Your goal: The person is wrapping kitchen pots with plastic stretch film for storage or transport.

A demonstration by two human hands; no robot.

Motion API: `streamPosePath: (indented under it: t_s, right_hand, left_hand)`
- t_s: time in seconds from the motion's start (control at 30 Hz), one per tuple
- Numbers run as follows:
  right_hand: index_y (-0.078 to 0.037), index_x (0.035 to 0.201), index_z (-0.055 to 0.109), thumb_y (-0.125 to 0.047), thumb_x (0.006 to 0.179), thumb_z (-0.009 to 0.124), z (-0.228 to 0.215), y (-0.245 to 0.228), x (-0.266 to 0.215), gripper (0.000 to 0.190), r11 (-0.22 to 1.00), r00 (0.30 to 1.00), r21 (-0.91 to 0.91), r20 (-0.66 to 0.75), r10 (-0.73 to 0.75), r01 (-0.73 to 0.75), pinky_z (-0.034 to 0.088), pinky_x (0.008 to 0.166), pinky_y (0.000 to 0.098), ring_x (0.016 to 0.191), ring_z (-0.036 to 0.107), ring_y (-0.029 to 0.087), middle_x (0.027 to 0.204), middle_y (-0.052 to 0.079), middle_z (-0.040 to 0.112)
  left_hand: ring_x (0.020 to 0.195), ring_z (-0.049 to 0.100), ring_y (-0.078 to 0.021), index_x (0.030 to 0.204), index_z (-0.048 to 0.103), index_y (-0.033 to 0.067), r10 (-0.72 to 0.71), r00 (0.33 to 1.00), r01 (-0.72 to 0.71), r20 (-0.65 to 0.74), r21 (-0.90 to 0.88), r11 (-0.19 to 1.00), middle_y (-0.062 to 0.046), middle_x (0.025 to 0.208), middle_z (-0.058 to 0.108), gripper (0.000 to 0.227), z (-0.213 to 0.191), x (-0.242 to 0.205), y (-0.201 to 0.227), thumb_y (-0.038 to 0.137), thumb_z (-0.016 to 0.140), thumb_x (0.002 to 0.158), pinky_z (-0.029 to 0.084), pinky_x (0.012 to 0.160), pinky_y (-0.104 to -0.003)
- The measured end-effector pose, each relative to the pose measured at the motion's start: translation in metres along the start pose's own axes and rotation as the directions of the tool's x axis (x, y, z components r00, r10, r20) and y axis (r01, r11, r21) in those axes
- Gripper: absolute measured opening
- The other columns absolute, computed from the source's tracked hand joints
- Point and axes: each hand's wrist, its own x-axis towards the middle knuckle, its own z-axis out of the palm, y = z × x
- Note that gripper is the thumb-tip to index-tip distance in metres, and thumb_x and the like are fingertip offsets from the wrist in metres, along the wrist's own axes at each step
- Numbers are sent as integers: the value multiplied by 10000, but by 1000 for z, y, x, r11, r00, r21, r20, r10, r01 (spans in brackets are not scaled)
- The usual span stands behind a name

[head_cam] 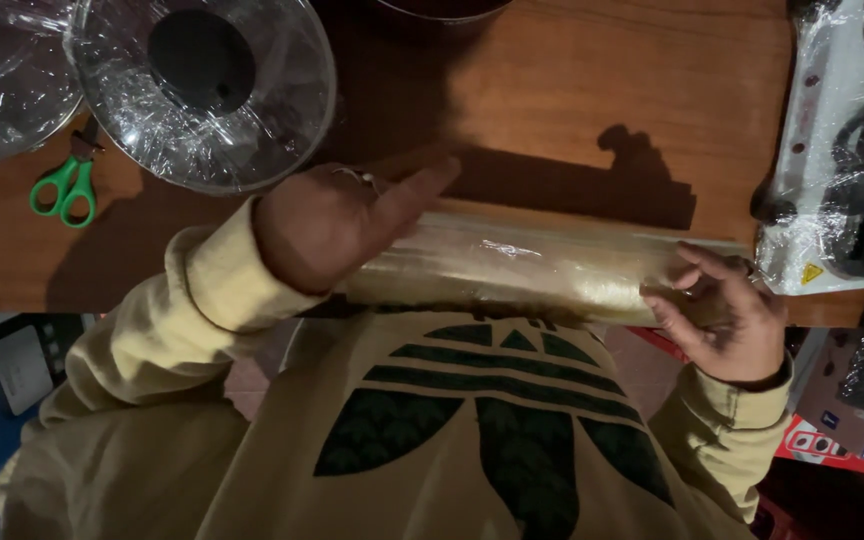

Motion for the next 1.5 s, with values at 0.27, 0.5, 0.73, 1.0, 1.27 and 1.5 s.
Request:
streamPosePath:
  t_s: [0.27, 0.5, 0.73, 1.0, 1.27, 1.5]
  right_hand:
    - [64, 1398, 570, -1, 936, 757, -1, 3, -4, 503, 1000, 1000, 22, 17, -14, 14, 616, 699, 252, 863, 751, 142, 991, 99, 714]
    - [38, 1388, 600, -21, 931, 771, -3, 1, -6, 492, 1000, 1000, 2, -3, 9, -9, 581, 747, 252, 841, 731, 131, 981, 85, 706]
    - [-7, 1213, 715, -22, 934, 806, -6, 0, -6, 294, 992, 999, -122, -28, -42, 38, 551, 767, 256, 834, 711, 144, 1000, 76, 751]
    - [-22, 1080, 752, 6, 909, 804, -9, -4, -7, 181, 995, 993, -34, -59, -98, 96, 521, 763, 268, 855, 676, 174, 960, 101, 712]
    - [-12, 1072, 742, 36, 912, 780, -9, -8, -4, 171, 989, 989, 51, -53, -139, 142, 532, 759, 266, 870, 686, 167, 1038, 109, 720]
    - [2, 1072, 743, 29, 917, 787, -9, 6, -10, 164, 988, 987, 47, -73, -143, 146, 533, 742, 265, 857, 683, 162, 991, 108, 712]
  left_hand:
    - [504, 624, -281, 1466, 522, 56, -46, 998, 46, 31, -6, 999, -133, 619, 640, 524, 11, 9, -3, 141, 680, 974, 471, 427, -383]
    - [723, 684, -311, 1345, 588, 46, -9, 997, 11, -74, 17, 1000, -145, 885, 718, 461, 10, 12, 1, 169, 693, 913, 535, 620, -409]
    - [836, 699, -331, 1277, 622, 44, 33, 998, -32, -52, 25, 999, -132, 987, 708, 423, 0, 9, 9, 48, 663, 856, 554, 716, -417]
    - [872, 687, -378, 1359, 577, 71, -86, 996, 88, 17, -128, 988, -179, 1067, 696, 456, -9, 9, 22, 139, 684, 921, 556, 716, -455]
    - [935, 690, -355, 1369, 595, 70, -22, 997, 36, 69, -214, 976, -129, 1038, 699, 534, -6, 11, 24, 235, 720, 877, 557, 766, -454]
    - [869, 679, -335, 991, 722, 102, -36, 997, 47, 67, -164, 985, -95, 996, 690, 132, 1, 10, 27, 206, 687, 918, 546, 726, -443]
